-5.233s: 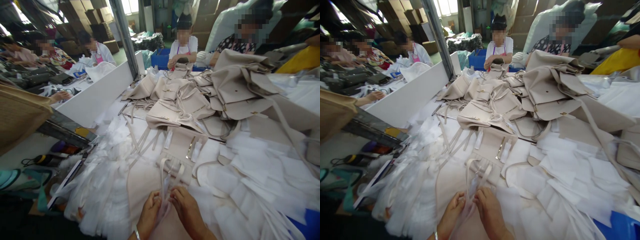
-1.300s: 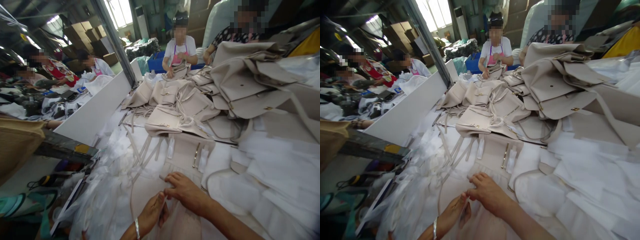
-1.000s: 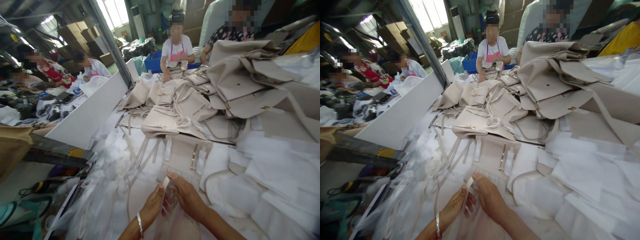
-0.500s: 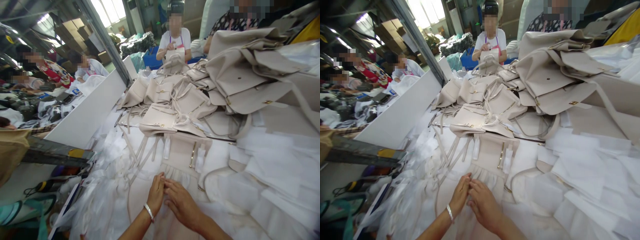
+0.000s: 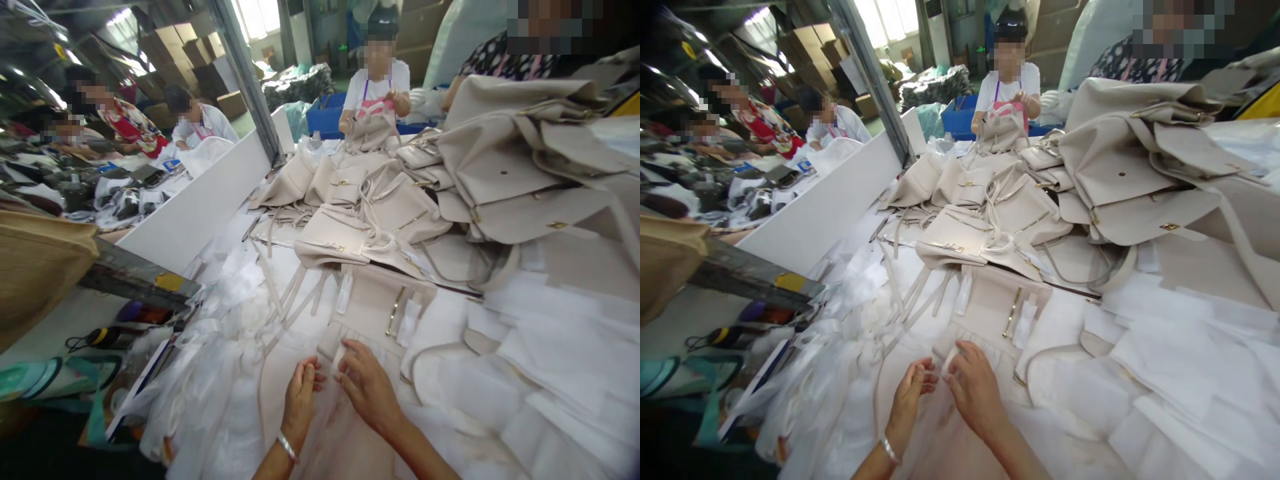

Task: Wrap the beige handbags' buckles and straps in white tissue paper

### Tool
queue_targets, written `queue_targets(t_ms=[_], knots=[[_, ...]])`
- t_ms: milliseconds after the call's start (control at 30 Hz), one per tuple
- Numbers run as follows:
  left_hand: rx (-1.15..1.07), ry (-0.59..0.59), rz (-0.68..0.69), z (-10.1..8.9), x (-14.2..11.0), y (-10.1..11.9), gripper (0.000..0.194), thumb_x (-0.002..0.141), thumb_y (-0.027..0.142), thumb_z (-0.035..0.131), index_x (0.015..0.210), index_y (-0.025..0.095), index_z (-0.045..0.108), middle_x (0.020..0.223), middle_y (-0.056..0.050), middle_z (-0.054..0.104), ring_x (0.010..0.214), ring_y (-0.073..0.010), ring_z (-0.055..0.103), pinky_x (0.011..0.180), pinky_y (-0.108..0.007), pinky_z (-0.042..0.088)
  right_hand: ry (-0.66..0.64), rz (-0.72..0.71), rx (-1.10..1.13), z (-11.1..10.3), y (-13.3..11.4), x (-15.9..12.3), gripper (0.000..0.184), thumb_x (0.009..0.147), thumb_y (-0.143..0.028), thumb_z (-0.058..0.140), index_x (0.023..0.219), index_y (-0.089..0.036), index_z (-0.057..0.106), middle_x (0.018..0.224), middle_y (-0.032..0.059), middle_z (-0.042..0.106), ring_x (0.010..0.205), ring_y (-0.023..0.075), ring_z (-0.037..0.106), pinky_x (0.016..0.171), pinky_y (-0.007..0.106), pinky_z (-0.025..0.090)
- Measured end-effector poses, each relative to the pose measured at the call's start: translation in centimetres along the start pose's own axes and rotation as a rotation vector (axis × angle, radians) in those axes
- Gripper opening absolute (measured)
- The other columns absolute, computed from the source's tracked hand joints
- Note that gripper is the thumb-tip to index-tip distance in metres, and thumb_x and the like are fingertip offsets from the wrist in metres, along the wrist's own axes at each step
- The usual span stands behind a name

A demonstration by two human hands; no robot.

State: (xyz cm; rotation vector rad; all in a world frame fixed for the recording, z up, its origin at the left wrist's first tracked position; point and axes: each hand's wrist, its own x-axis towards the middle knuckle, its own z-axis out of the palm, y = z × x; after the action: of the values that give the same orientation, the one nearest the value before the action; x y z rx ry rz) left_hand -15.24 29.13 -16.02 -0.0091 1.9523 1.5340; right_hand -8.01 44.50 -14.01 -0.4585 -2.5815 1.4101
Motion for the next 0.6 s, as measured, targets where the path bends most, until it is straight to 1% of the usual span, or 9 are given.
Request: queue_targets(t_ms=[67,133,200,233,300,367,433,533,600], knots=[[0.081,-0.069,-0.042,-1.5,-1.4,-2.0,0.053,0.083,0.062,0.04,0.1,0.016,0.06,0.098,-0.009,0.065,0.086,-0.0213,0.06,0.077,-0.033,0.047,0.004,0.073,-0.004,-0.5,0.2,0.6,0.005,0.082,-0.024,0.054,0.077,-0.022,0.055,0.125,0.0066,0.051,0.119,0.023,0.045,0.097,0.041,0.04],[0.093,-0.2,-0.12,-2.5,-2.8,-4.1,0.056,0.081,0.066,0.039,0.087,0.016,0.063,0.083,-0.007,0.066,0.077,-0.0205,0.06,0.072,-0.032,0.046,-0.061,0.101,0.004,-0.8,0.3,1.1,0.006,0.08,-0.024,0.055,0.075,-0.022,0.056,0.121,0.0055,0.054,0.114,0.0223,0.049,0.093,0.038,0.042],[0.046,-0.331,-0.23,-3.3,-4.0,-6.0,0.062,0.076,0.072,0.038,0.077,0.016,0.063,0.066,-0.004,0.063,0.061,-0.0181,0.056,0.06,-0.031,0.043,-0.126,0.091,-0.002,-1.1,0.2,1.4,0.005,0.079,-0.024,0.057,0.074,-0.023,0.057,0.116,0.0047,0.057,0.11,0.022,0.051,0.09,0.036,0.042],[0.02,-0.372,-0.288,-3.6,-4.5,-6.6,0.065,0.074,0.075,0.037,0.075,0.015,0.063,0.061,-0.003,0.061,0.054,-0.0168,0.054,0.056,-0.031,0.041,-0.138,0.075,-0.023,-1.2,0.0,1.5,0.004,0.078,-0.023,0.057,0.075,-0.023,0.058,0.113,0.0046,0.059,0.108,0.0219,0.052,0.089,0.035,0.042],[-0.013,-0.425,-0.359,-4.3,-5.3,-7.3,0.07,0.068,0.08,0.038,0.074,0.015,0.063,0.059,-0.003,0.06,0.049,-0.0154,0.052,0.052,-0.029,0.038,-0.153,0.02,-0.099,-1.4,-0.5,1.5,0.004,0.078,-0.02,0.056,0.074,-0.023,0.058,0.1,0.0037,0.063,0.101,0.0211,0.054,0.086,0.033,0.041],[0.012,-0.434,-0.355,-5.0,-5.6,-7.5,0.072,0.065,0.083,0.039,0.07,0.014,0.061,0.059,-0.004,0.06,0.05,-0.0153,0.052,0.051,-0.028,0.037,-0.199,-0.029,-0.184,-1.4,-1.2,1.5,0.006,0.077,-0.019,0.056,0.072,-0.022,0.057,0.085,0.0022,0.064,0.091,0.0199,0.055,0.081,0.031,0.04],[0.043,-0.405,-0.33,-5.6,-5.7,-7.5,0.068,0.063,0.082,0.043,0.065,0.015,0.057,0.058,-0.003,0.058,0.051,-0.0152,0.052,0.052,-0.028,0.037,-0.23,-0.007,-0.23,-1.5,-1.6,1.6,0.007,0.076,-0.02,0.056,0.07,-0.022,0.058,0.076,0.001,0.063,0.085,0.0189,0.056,0.077,0.029,0.039],[0.045,-0.309,-0.277,-6.4,-5.6,-7.1,0.059,0.064,0.076,0.051,0.066,0.017,0.052,0.06,0.0,0.054,0.056,-0.0152,0.05,0.056,-0.029,0.039,-0.21,0.152,-0.222,-1.3,-1.3,2.1,0.005,0.075,-0.024,0.056,0.073,-0.022,0.06,0.079,0.0,0.064,0.083,0.0177,0.056,0.074,0.027,0.037],[0.081,-0.281,-0.208,-6.8,-5.5,-6.5,0.054,0.065,0.072,0.055,0.065,0.018,0.05,0.061,0.002,0.05,0.06,-0.015,0.048,0.057,-0.028,0.038,-0.213,0.245,-0.208,-1.2,-0.5,2.8,0.006,0.074,-0.024,0.054,0.072,-0.021,0.059,0.077,-0.0016,0.064,0.078,0.0157,0.057,0.068,0.024,0.037]])
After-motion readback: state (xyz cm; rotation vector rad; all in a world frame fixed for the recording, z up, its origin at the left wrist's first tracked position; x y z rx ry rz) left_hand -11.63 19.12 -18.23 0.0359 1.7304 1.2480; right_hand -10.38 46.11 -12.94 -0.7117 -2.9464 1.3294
